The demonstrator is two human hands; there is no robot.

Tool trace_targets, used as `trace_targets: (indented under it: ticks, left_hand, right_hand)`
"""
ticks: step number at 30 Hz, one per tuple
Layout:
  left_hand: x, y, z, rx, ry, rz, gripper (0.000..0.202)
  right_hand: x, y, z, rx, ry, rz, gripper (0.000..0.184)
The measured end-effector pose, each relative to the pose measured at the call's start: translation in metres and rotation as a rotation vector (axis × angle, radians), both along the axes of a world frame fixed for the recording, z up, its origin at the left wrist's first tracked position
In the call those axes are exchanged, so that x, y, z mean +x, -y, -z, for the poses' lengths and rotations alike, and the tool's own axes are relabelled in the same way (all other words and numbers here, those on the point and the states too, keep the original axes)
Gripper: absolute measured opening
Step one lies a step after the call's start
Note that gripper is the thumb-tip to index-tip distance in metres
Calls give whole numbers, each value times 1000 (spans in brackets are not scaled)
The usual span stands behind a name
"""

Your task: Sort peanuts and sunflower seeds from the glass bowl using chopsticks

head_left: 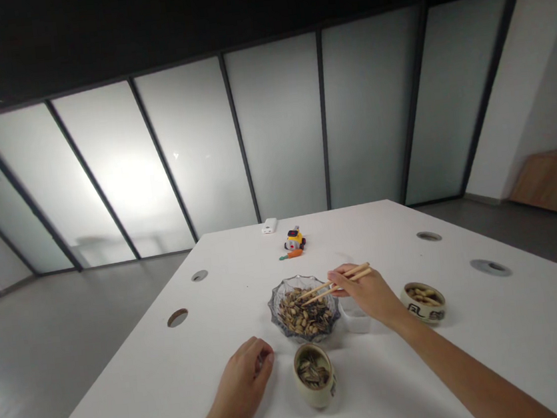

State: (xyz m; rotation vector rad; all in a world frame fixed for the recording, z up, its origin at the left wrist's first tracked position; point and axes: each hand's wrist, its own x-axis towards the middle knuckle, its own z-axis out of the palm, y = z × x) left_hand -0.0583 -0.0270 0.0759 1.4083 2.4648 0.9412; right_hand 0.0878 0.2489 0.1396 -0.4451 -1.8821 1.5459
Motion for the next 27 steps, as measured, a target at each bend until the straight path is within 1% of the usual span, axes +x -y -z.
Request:
trace_targets:
  ticks: [6,11,14,16,18,20,22,24,27]
  left_hand:
    - [0,0,1,8,-5,-1,23]
    - [0,1,1,21,-12,6,21]
    - [3,2,-1,28,-1,23,16]
    - [7,3,-4,32,16,49,16]
    - [12,3,-8,18,38,91,29]
    - [18,3,-11,-3,62,153,42]
    - [23,3,-12,-5,85,213,50]
    - [27,1,-10,18,98,246,54]
    - [30,-1,-1,61,101,242,68]
  right_hand:
    - [-1,-3,4,-81,-11,12,49]
    - [1,-3,3,-129,-45,33,49]
    - [9,-2,-1,-159,-81,46,50]
    - [20,0,-1,-199,-118,62,49]
    - [36,2,3,-272,-165,80,47]
    - [54,5,11,-336,-182,83,44]
    - [71,10,20,-372,-195,108,42]
    - [84,18,25,-387,-172,89,41]
    - [93,30,24,-343,-100,32,46]
